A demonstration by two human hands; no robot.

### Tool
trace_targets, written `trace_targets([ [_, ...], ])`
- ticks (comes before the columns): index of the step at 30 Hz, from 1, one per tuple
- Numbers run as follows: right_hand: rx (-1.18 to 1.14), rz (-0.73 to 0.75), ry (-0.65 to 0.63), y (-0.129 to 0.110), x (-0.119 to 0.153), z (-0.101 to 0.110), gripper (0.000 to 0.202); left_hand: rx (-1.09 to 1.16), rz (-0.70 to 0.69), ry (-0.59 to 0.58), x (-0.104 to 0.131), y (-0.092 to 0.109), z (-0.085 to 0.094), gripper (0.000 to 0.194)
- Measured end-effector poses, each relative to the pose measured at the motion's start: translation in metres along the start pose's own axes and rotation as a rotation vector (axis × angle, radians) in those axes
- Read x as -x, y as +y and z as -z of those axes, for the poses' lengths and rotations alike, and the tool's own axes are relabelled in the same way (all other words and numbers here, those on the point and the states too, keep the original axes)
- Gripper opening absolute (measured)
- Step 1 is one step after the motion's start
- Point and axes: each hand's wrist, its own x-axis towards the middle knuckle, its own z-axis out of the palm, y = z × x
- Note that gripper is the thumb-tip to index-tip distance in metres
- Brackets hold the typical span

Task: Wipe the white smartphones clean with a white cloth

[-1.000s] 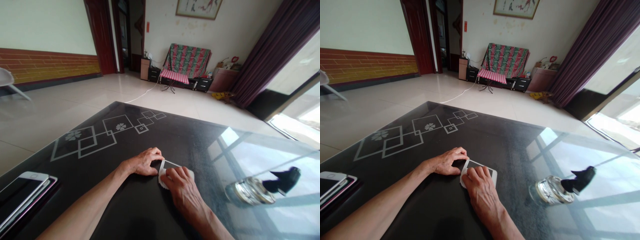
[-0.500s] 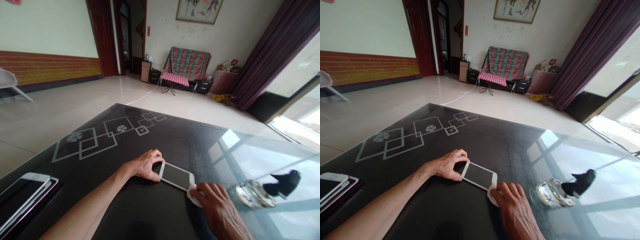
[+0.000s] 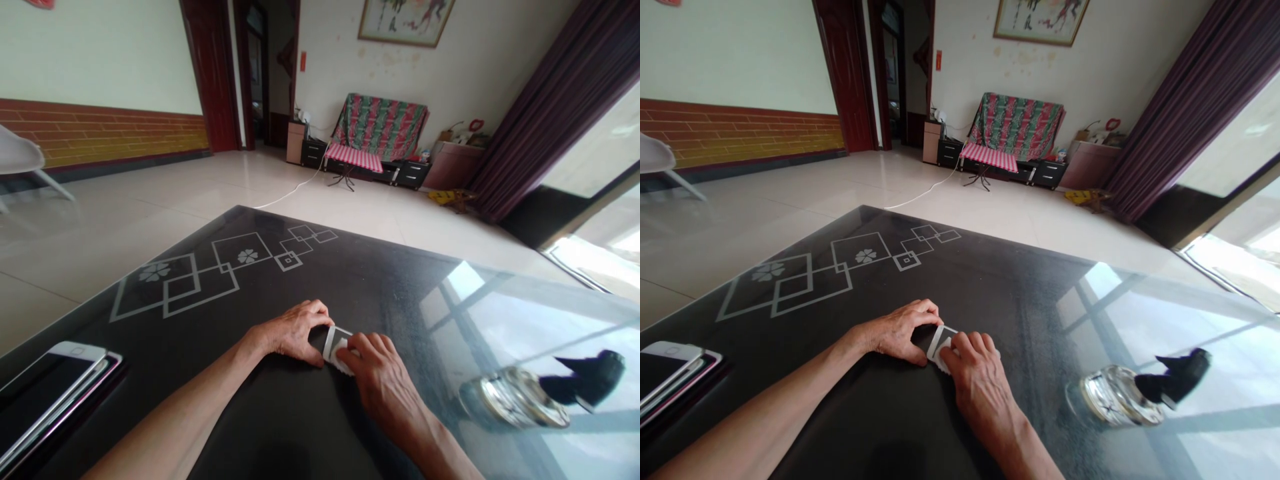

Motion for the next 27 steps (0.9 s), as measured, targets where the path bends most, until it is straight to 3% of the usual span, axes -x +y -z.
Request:
trace_targets([
  [7, 0.007, 0.03, -0.009, -0.008, -0.004, -0.001, 0.02, -0.009, -0.001, 0.01, 0.0, 0.001, -0.001, 0.055],
  [15, 0.115, -0.011, 0.034, 0.008, -0.03, -0.007, 0.021, -0.008, 0.005, 0.023, -0.001, 0.0, -0.002, 0.059],
  [23, 0.082, -0.014, 0.039, -0.004, -0.005, -0.005, 0.021, 0.011, 0.014, 0.045, -0.002, 0.0, -0.005, 0.056],
  [27, 0.071, -0.019, 0.042, -0.006, -0.007, -0.005, 0.021, 0.025, 0.041, 0.076, -0.002, 0.001, -0.007, 0.058],
])
